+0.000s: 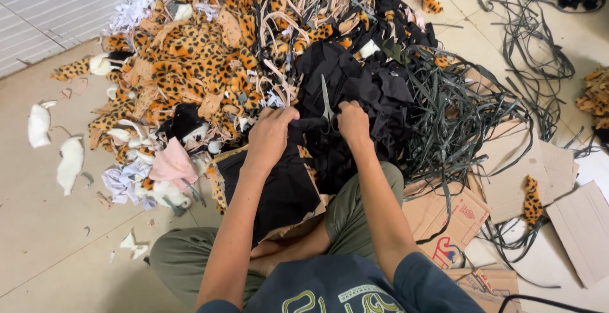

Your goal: The person uses shears to cut through black fabric scraps while sitting on the floor, handling the pieces one at a time and discarding small remnants onto a cardboard box.

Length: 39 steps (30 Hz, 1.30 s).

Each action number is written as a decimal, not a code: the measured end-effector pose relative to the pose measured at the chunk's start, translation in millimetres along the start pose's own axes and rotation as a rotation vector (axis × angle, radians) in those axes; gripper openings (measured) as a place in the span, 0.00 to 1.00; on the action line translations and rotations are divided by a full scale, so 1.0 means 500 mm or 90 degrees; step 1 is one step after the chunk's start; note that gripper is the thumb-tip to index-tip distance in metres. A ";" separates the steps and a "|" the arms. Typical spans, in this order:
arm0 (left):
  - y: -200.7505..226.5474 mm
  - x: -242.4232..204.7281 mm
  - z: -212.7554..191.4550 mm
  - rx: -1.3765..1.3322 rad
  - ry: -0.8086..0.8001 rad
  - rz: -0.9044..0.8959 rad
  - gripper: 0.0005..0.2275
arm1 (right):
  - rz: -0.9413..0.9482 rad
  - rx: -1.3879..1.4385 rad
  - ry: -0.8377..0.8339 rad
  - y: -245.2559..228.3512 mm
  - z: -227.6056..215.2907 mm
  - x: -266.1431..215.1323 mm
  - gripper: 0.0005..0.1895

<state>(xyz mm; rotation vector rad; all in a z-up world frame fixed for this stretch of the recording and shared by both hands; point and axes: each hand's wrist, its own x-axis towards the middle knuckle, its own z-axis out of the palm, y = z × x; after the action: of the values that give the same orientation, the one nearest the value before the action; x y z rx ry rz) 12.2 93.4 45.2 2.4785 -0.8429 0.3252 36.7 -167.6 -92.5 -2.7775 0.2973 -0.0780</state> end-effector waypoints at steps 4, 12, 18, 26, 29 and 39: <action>0.049 0.016 -0.043 0.011 0.030 -0.016 0.09 | -0.041 0.371 -0.007 -0.101 -0.102 -0.057 0.18; -0.008 -0.025 -0.015 -0.504 0.197 -0.135 0.12 | -0.245 0.794 -0.405 -0.202 -0.061 -0.100 0.32; -0.055 -0.198 -0.048 -0.355 0.189 -0.241 0.11 | -0.287 0.553 -0.475 -0.228 -0.115 -0.121 0.22; -0.083 -0.352 0.018 -0.161 0.102 -0.238 0.11 | -0.421 0.226 -0.273 -0.215 0.013 -0.182 0.09; -0.113 -0.375 0.045 -0.126 0.094 -0.211 0.09 | -0.489 0.118 -0.078 -0.239 -0.013 -0.224 0.02; -0.090 -0.371 0.099 0.228 0.144 -0.166 0.19 | -0.512 0.132 0.125 -0.185 0.125 -0.275 0.26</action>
<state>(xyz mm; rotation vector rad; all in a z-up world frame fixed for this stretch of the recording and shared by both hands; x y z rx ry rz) -101.4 191.7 -82.9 2.7676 -0.3879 0.6968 -73.8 -32.2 -121.7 -2.5025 -0.7494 -0.5377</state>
